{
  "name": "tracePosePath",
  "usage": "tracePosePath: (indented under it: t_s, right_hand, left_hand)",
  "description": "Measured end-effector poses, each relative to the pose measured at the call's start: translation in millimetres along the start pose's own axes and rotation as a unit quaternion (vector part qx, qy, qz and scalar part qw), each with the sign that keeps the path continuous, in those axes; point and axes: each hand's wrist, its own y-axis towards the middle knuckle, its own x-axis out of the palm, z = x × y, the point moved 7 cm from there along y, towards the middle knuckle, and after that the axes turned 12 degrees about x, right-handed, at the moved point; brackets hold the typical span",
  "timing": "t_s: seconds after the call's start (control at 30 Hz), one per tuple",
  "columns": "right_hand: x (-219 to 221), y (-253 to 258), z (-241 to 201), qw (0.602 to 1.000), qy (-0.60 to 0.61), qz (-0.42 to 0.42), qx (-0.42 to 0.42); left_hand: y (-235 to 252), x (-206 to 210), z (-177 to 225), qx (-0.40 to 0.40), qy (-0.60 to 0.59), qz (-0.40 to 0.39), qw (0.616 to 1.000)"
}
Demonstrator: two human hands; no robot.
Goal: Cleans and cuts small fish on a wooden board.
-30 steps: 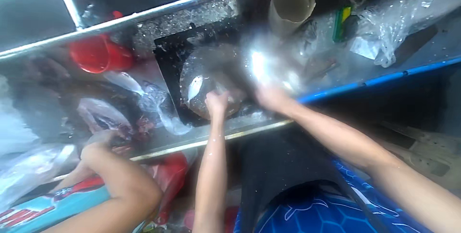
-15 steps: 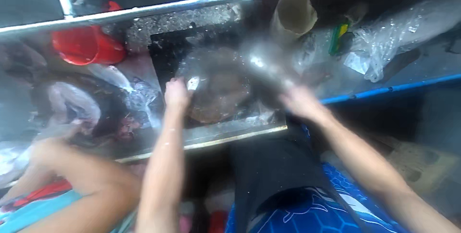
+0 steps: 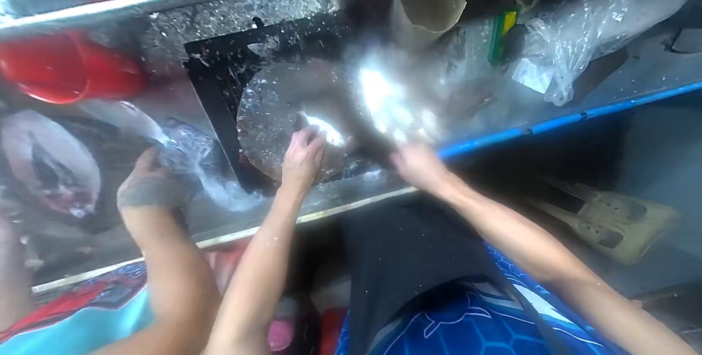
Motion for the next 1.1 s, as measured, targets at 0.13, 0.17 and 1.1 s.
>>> tracePosePath:
  t_s: [0.13,0.17,1.1]
  right_hand:
    - [1,-13,-7,0.999,-0.028,-0.029,0.004]
    - [0,-14,-7,0.999,-0.04,-0.035,0.001]
    - [20,31,-1,0.993,0.084,-0.063,-0.043]
  left_hand:
    - [9,1,1,-0.002,-0.027,0.015,1.0]
    - [11,1,1,-0.01,-0.028,0.02,0.999]
    - [21,0,5,-0.044,-0.026,-0.01,0.999]
